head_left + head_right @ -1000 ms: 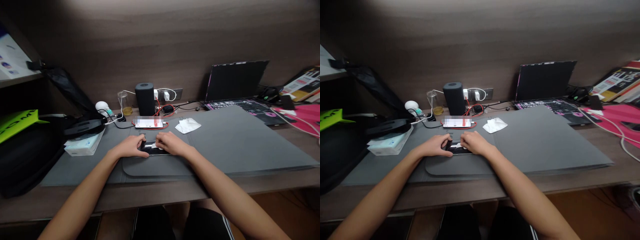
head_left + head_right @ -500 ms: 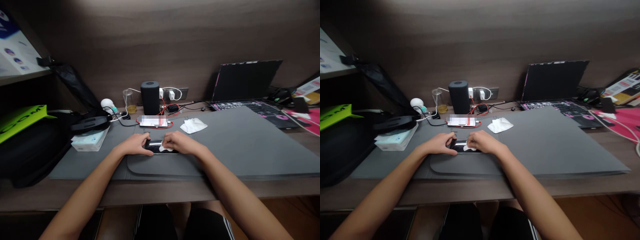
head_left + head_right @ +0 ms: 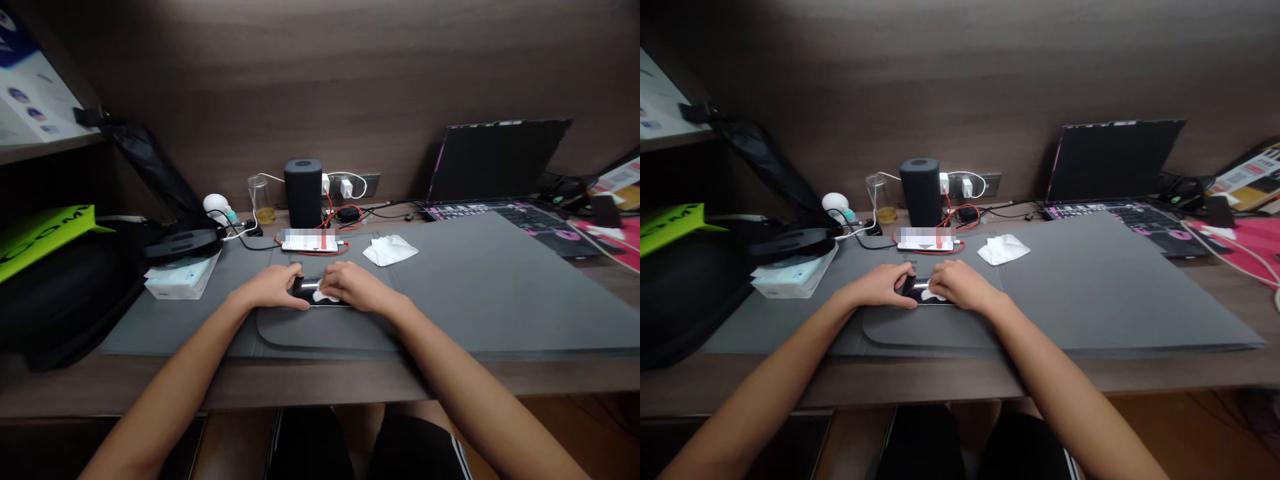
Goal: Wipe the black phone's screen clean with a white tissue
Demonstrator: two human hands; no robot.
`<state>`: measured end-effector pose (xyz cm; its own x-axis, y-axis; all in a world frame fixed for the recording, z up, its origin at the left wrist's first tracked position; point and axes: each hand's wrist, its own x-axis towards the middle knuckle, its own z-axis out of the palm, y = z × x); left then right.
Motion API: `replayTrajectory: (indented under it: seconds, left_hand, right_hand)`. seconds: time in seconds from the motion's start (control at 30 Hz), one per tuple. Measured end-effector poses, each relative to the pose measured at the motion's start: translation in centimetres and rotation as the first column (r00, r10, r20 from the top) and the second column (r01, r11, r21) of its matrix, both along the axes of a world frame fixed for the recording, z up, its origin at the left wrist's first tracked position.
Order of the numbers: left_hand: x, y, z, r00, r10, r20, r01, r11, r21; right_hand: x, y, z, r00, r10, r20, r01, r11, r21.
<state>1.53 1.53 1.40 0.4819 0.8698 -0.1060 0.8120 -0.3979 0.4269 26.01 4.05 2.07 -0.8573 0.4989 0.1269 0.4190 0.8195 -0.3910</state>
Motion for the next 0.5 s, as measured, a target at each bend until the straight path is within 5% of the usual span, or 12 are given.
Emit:
replayTrajectory:
  seconds: [0.17, 0.5]
  left_hand:
    - [-0.1, 0.1, -0.1, 1.000, -0.005, -0.003, 0.005, 1.000, -0.014]
    - [0.0, 0.0, -0.1, 1.000, -0.008, 0.003, 0.008, 1.000, 0.009]
  right_hand:
    - [3.5, 0.9, 1.6, 0.998, -0.050, 0.024, 0.053, 0.986, -0.159]
    - [-0.1, -0.1, -0.3, 0.999, 0.016, -0.031, -0.017, 1.000, -0.018]
